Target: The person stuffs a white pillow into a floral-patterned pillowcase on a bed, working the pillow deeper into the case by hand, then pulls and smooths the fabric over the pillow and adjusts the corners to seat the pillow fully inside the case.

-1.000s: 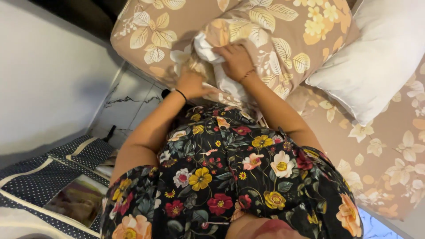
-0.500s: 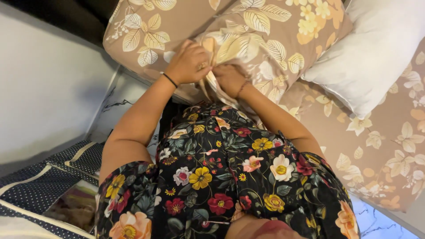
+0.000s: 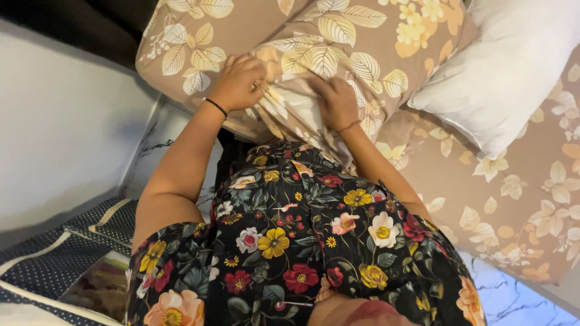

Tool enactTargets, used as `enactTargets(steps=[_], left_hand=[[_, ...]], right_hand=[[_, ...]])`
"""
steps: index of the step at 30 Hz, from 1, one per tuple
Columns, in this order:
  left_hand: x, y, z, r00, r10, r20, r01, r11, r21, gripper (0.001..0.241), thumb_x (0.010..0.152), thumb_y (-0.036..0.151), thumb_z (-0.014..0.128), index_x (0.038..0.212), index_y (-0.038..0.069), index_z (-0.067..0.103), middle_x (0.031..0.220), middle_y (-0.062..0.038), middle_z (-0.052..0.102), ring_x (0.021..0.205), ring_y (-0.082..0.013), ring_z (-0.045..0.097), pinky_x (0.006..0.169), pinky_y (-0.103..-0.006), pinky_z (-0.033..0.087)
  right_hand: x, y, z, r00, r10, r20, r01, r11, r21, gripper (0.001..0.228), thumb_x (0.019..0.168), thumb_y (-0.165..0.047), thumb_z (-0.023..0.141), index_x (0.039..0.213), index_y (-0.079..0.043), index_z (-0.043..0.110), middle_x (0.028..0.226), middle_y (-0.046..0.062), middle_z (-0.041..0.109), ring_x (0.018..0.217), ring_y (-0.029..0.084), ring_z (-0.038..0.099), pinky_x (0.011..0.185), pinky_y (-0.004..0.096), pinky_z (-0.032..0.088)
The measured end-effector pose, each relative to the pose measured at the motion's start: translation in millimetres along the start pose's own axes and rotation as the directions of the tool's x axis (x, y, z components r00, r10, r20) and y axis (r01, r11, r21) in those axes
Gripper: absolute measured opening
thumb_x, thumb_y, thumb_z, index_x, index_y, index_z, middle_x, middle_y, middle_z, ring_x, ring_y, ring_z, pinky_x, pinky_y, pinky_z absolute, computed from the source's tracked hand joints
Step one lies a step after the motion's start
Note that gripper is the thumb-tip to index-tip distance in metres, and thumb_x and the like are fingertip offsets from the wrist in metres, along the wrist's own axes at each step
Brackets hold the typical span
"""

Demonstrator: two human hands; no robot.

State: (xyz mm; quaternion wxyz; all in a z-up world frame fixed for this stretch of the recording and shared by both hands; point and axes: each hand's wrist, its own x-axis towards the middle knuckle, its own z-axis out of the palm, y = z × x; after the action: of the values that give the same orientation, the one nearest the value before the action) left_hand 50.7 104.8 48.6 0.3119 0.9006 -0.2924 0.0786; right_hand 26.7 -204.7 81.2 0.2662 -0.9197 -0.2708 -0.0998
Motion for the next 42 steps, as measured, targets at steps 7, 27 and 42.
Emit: enactTargets(steps=[7, 27, 42], left_hand=[[13, 13, 10, 0.995, -0.035, 0.097, 0.033, 0.999, 0.021, 0.009, 0.093, 0.017, 0.071, 0.096, 0.021, 0.079, 0.098, -0.005, 0.062, 0.109, -0.0266, 0.056, 0.099, -0.0475, 0.039], [-50, -98, -23, 0.912, 0.222, 0.346, -0.167, 0.969, -0.18, 0.035, 0.075, 0.008, 0.068, 0.108, 0.009, 0.078, 0.084, -0.016, 0.068, 0.079, -0.0384, 0.065, 0.073, -0.0489, 0.052], [85, -46, -15, 0.977, 0.213, 0.013, -0.197, 0.923, -0.332, 0.043, 0.095, 0.026, 0.072, 0.135, 0.012, 0.067, 0.133, -0.013, 0.065, 0.125, -0.0355, 0.059, 0.108, -0.0486, 0.044]], right_hand=[[-15, 44, 17, 0.78, 0.62, 0.079, -0.356, 0.337, 0.872, 0.016, 0.109, -0.009, 0.064, 0.121, -0.007, 0.074, 0.086, -0.001, 0.059, 0.074, 0.009, 0.049, 0.066, 0.026, 0.038], [21, -45, -22, 0.726, 0.546, -0.417, -0.468, 0.838, 0.282, 0.048, 0.098, -0.026, 0.068, 0.142, -0.008, 0.058, 0.148, 0.016, 0.058, 0.139, 0.035, 0.054, 0.117, 0.048, 0.043], [-32, 44, 10, 0.68, 0.664, -0.312, -0.721, 0.683, -0.119, 0.068, 0.106, -0.045, 0.055, 0.165, -0.018, 0.033, 0.174, 0.017, 0.016, 0.16, 0.041, 0.012, 0.125, 0.066, 0.008]])
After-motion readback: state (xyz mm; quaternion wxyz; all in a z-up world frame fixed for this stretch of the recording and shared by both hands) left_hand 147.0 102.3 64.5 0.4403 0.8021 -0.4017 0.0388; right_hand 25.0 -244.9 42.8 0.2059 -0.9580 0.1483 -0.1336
